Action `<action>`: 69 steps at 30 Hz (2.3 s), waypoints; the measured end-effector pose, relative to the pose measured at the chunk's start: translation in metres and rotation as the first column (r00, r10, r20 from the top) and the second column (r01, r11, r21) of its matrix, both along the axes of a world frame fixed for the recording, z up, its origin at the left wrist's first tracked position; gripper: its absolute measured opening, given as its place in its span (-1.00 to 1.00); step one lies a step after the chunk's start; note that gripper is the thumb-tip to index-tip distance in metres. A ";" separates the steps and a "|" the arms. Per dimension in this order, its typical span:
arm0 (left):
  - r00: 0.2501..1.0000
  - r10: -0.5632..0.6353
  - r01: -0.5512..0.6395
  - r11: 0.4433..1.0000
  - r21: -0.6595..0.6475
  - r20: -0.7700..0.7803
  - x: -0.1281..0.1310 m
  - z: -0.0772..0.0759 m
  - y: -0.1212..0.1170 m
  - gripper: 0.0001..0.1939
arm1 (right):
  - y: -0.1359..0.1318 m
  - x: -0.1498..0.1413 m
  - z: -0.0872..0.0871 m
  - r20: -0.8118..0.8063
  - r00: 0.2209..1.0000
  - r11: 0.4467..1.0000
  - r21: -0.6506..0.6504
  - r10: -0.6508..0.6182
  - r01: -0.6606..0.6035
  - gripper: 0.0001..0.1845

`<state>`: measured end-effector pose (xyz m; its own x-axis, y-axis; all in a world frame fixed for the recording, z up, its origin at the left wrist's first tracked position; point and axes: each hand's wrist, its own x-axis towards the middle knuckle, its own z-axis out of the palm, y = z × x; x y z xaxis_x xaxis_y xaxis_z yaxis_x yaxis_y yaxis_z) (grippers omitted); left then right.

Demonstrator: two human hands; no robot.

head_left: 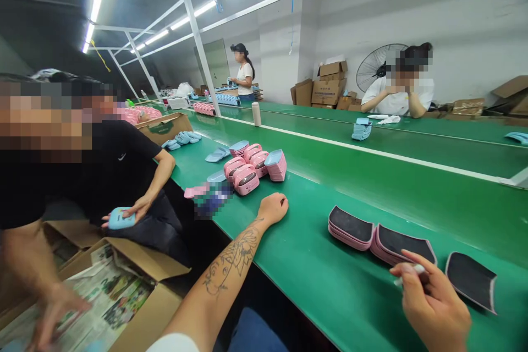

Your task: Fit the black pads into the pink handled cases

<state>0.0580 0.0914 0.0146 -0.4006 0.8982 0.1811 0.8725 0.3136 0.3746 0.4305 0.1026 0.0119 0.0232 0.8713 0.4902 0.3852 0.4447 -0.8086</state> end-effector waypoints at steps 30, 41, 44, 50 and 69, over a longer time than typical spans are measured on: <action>1.000 0.027 -0.027 0.999 -0.016 -0.002 -0.002 0.004 0.002 -0.73 | 0.003 0.005 -0.010 -0.035 0.985 0.985 -0.010 0.169 -0.170 -0.64; 1.000 0.003 -0.003 1.000 0.014 -0.030 -0.005 -0.002 0.005 -0.74 | 0.007 0.007 -0.013 0.010 0.971 0.971 0.017 0.239 -0.239 -0.72; 0.999 0.003 -0.002 1.000 0.017 -0.036 -0.005 -0.002 0.005 -0.74 | 0.005 0.006 -0.009 0.042 0.973 0.973 0.017 0.228 -0.229 -0.72; 0.999 -0.002 0.003 1.000 0.020 -0.047 -0.006 -0.001 0.006 -0.74 | 0.003 0.003 -0.005 0.048 0.980 0.981 0.003 0.195 -0.195 -0.71; 0.999 -0.017 0.019 0.999 0.037 -0.050 -0.011 -0.002 0.012 -0.70 | 0.004 -0.003 -0.001 -0.078 0.982 0.981 -0.077 0.172 -0.178 -0.55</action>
